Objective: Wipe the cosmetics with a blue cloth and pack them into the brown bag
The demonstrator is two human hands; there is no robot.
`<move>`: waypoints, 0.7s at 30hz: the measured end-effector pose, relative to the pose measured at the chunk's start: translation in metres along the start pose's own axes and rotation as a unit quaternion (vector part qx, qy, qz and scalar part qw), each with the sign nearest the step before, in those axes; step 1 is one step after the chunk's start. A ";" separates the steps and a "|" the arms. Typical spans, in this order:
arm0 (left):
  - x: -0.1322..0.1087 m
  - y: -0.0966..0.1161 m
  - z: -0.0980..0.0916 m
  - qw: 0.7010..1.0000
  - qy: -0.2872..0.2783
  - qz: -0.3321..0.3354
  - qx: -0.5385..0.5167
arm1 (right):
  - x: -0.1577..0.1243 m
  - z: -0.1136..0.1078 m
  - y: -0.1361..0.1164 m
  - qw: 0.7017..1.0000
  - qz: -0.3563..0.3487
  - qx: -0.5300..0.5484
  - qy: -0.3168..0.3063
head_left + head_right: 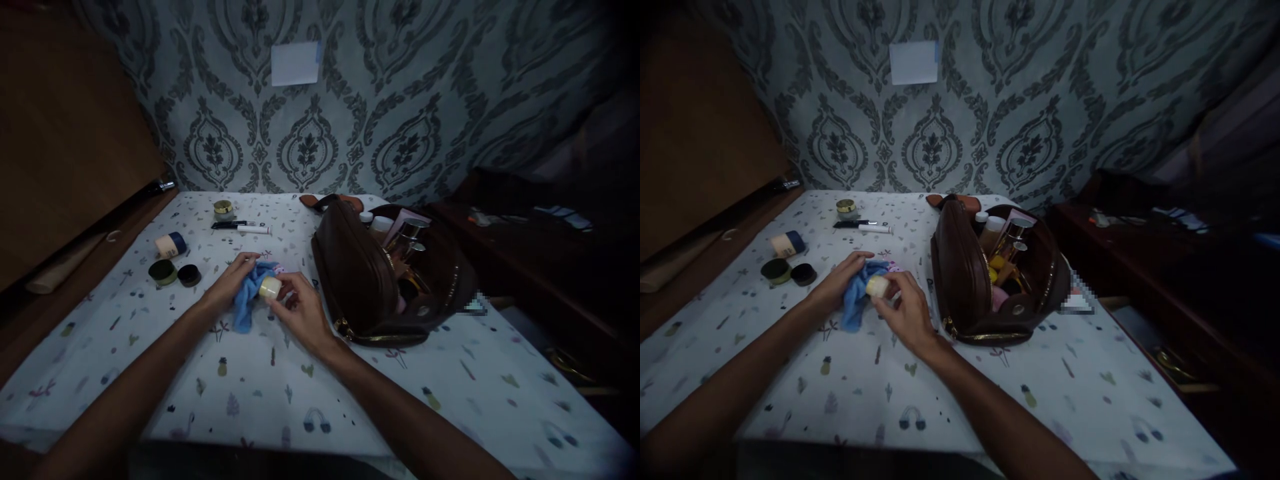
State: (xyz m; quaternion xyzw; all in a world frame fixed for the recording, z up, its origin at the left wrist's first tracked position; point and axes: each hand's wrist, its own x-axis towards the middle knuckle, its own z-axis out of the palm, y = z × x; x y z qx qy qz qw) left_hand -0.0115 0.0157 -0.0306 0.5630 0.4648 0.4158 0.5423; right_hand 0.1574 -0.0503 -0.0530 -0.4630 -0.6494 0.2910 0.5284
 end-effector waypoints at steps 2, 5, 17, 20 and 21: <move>0.002 0.000 0.000 0.996 -0.007 -0.038 -0.083 | 0.001 0.002 0.000 0.998 0.039 0.046 0.003; 0.001 -0.002 0.000 0.990 -0.036 -0.036 -0.134 | 0.002 0.005 0.002 0.991 0.087 0.100 0.001; -0.008 -0.001 0.004 0.979 -0.120 0.160 0.024 | 0.007 0.002 0.004 0.927 0.226 0.298 0.007; -0.014 -0.002 0.003 0.925 -0.159 0.298 0.175 | 0.005 0.003 0.003 0.893 0.250 0.374 -0.015; -0.015 -0.002 0.003 0.905 -0.162 0.327 0.217 | 0.004 0.003 0.002 0.880 0.258 0.398 -0.027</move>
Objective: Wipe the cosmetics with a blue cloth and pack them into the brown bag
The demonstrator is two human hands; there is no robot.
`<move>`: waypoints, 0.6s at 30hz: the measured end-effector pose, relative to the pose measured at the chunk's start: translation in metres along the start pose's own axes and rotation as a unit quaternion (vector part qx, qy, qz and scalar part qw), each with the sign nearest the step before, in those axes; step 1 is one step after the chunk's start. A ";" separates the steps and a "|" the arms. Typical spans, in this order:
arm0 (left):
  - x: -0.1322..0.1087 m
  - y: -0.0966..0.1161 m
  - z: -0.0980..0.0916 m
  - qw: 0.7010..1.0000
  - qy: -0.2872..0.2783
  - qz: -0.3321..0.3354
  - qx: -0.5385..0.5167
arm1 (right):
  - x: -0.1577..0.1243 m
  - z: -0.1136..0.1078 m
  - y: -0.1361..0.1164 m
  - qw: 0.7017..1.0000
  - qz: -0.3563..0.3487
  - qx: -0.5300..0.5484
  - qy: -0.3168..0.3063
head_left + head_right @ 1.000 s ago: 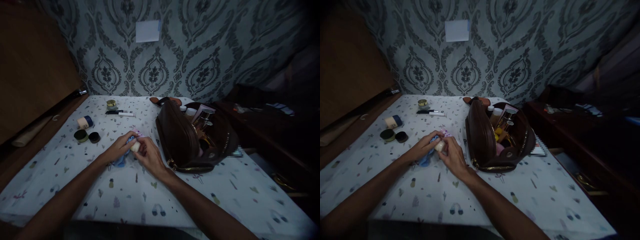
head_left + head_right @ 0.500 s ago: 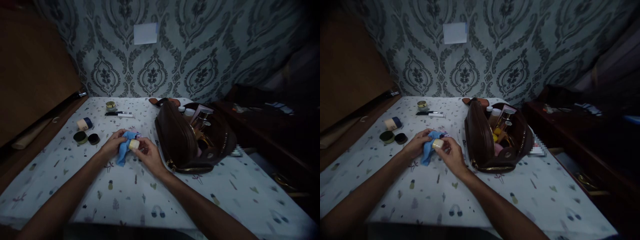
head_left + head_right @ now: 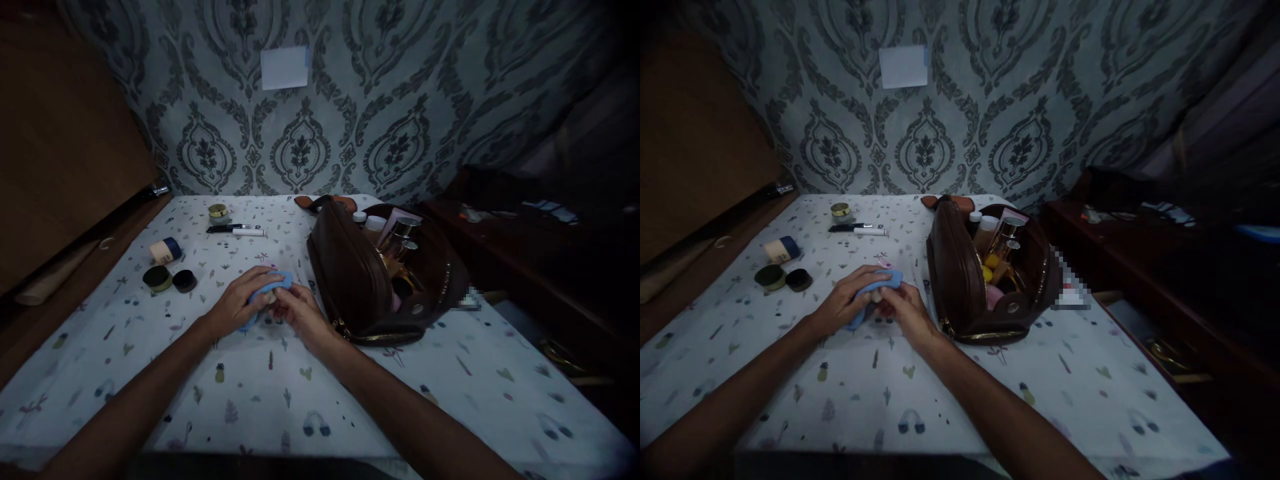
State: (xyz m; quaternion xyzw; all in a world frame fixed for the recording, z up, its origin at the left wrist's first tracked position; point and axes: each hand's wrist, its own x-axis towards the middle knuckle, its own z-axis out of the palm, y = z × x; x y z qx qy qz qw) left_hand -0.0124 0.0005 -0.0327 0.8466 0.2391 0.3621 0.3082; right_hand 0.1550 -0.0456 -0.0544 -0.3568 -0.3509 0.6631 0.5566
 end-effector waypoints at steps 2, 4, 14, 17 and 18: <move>-0.003 0.000 0.000 0.997 -0.009 0.029 0.076 | -0.002 0.002 0.001 0.999 0.028 0.030 -0.029; -0.005 0.000 0.000 0.991 -0.004 0.033 0.133 | -0.004 0.004 0.002 0.997 0.052 0.042 -0.048; -0.007 0.004 0.004 0.982 0.023 -0.056 0.177 | -0.005 0.007 0.002 0.998 0.004 -0.025 -0.058; -0.007 0.004 0.006 0.986 0.032 -0.098 0.129 | -0.005 0.007 0.001 0.996 -0.022 -0.068 -0.051; -0.007 0.005 0.007 0.986 0.037 -0.107 0.119 | -0.005 0.007 0.000 0.996 -0.026 -0.076 -0.049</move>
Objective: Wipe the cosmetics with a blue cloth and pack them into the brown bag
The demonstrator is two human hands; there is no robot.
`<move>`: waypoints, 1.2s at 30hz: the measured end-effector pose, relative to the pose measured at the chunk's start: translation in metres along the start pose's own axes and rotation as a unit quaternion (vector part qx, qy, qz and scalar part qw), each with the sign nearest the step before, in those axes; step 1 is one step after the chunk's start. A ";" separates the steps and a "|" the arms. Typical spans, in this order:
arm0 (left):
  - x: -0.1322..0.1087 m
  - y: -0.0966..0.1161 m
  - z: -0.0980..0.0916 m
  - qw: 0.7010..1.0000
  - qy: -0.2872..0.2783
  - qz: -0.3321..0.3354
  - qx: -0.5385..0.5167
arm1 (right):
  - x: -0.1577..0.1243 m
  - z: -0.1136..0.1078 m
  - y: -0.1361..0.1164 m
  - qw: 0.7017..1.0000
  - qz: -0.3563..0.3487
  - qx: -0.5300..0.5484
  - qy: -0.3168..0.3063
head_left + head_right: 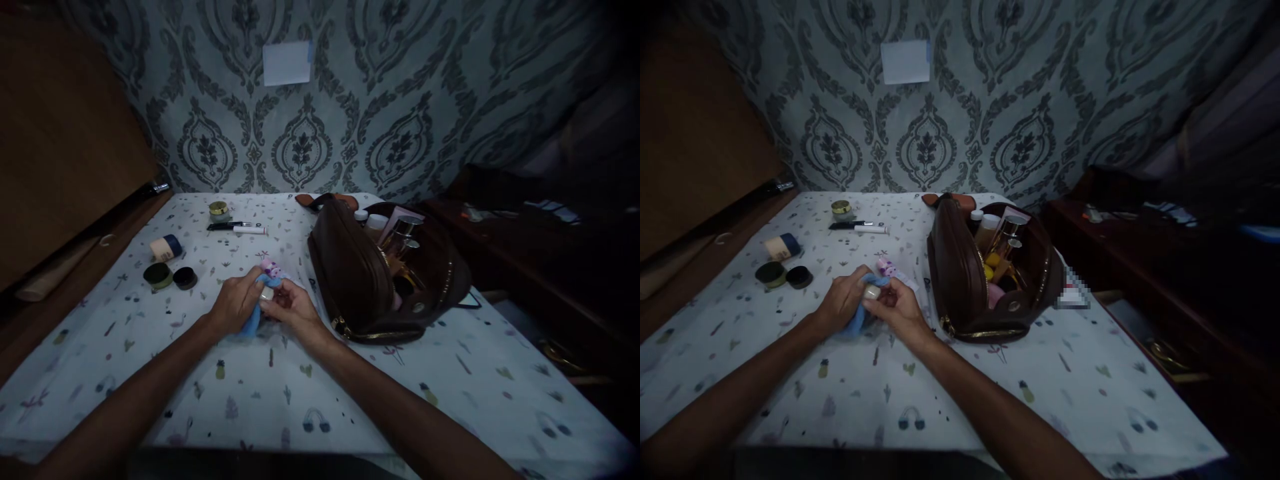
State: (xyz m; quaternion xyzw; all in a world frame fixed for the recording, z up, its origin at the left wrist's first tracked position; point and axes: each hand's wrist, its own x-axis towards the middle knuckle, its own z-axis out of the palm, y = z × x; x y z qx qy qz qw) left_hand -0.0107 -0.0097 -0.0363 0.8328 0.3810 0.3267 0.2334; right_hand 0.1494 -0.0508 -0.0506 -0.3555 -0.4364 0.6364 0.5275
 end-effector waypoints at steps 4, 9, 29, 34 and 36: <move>-0.001 0.003 0.000 0.999 0.000 -0.022 -0.027 | -0.002 0.001 -0.001 1.000 -0.001 -0.021 0.003; -0.002 0.004 0.001 0.999 -0.003 -0.027 -0.031 | -0.005 0.001 0.002 0.999 0.035 -0.022 -0.012; -0.002 0.002 0.002 0.999 -0.028 0.000 -0.024 | -0.006 -0.001 0.005 1.000 0.023 0.006 0.000; 0.000 0.008 0.002 0.999 -0.008 0.000 -0.038 | -0.004 -0.001 0.007 0.998 0.047 0.045 -0.008; 0.003 0.012 0.003 0.998 0.006 -0.036 -0.050 | -0.003 0.000 0.006 0.999 0.034 0.040 0.012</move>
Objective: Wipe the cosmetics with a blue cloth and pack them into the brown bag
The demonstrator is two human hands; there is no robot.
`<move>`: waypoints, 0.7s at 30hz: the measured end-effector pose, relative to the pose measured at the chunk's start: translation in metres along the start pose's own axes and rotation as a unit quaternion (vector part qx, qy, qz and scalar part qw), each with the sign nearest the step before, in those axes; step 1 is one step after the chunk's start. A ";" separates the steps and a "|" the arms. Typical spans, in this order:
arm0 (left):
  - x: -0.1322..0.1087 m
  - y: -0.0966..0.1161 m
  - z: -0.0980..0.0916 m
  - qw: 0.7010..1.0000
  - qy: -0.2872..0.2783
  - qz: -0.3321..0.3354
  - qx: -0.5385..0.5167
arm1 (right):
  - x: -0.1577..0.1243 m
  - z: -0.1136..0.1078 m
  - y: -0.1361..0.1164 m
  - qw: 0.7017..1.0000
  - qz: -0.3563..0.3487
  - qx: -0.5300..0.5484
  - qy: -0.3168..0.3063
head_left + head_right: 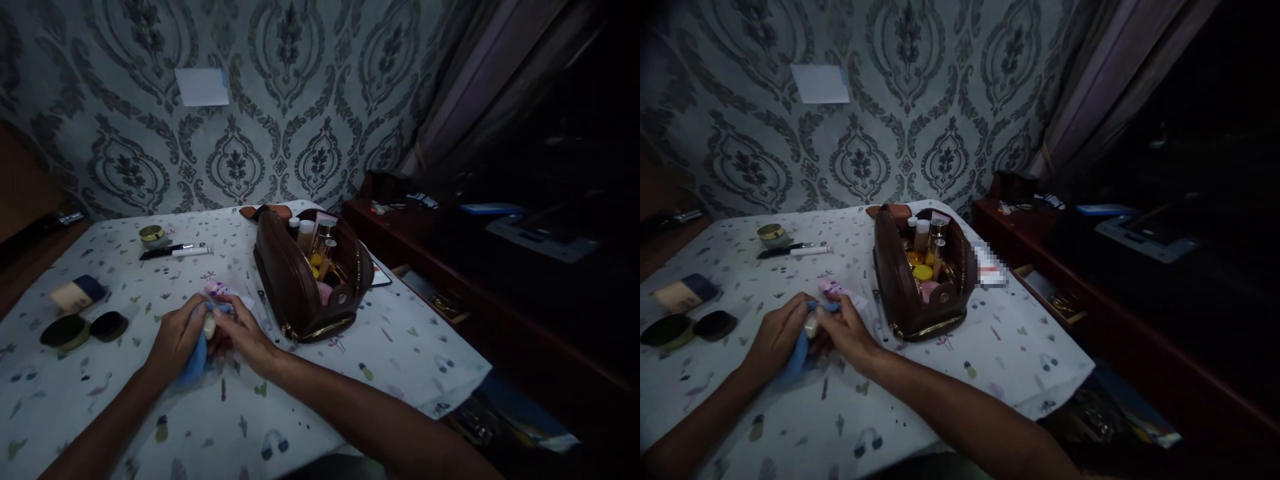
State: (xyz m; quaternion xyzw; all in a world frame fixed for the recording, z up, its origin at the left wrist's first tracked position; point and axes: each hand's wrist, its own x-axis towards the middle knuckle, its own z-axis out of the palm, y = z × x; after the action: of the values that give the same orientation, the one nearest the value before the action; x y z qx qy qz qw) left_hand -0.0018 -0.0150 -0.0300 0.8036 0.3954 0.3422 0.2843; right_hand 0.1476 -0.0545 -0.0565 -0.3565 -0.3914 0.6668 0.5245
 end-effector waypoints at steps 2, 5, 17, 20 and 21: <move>0.003 0.003 0.002 0.999 0.012 -0.032 -0.013 | 0.000 0.000 0.000 0.999 -0.021 -0.006 0.023; 0.006 0.005 0.004 0.998 0.022 -0.056 -0.020 | 0.000 0.000 -0.001 0.998 -0.044 -0.009 0.033; 0.000 0.000 -0.001 0.998 -0.036 0.045 0.002 | 0.001 0.001 -0.004 0.999 0.034 -0.008 0.006; 0.000 0.004 0.001 0.998 -0.025 0.009 -0.053 | 0.002 0.001 -0.004 1.000 0.030 -0.005 0.006; 0.000 0.005 0.002 0.997 -0.020 -0.011 -0.076 | 0.002 0.001 -0.005 1.000 0.023 -0.010 0.010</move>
State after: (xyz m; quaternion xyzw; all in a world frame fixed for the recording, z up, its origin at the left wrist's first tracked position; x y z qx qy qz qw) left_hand 0.0021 -0.0178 -0.0274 0.7818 0.3712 0.3520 0.3566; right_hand 0.1484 -0.0522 -0.0517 -0.3770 -0.3846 0.6713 0.5092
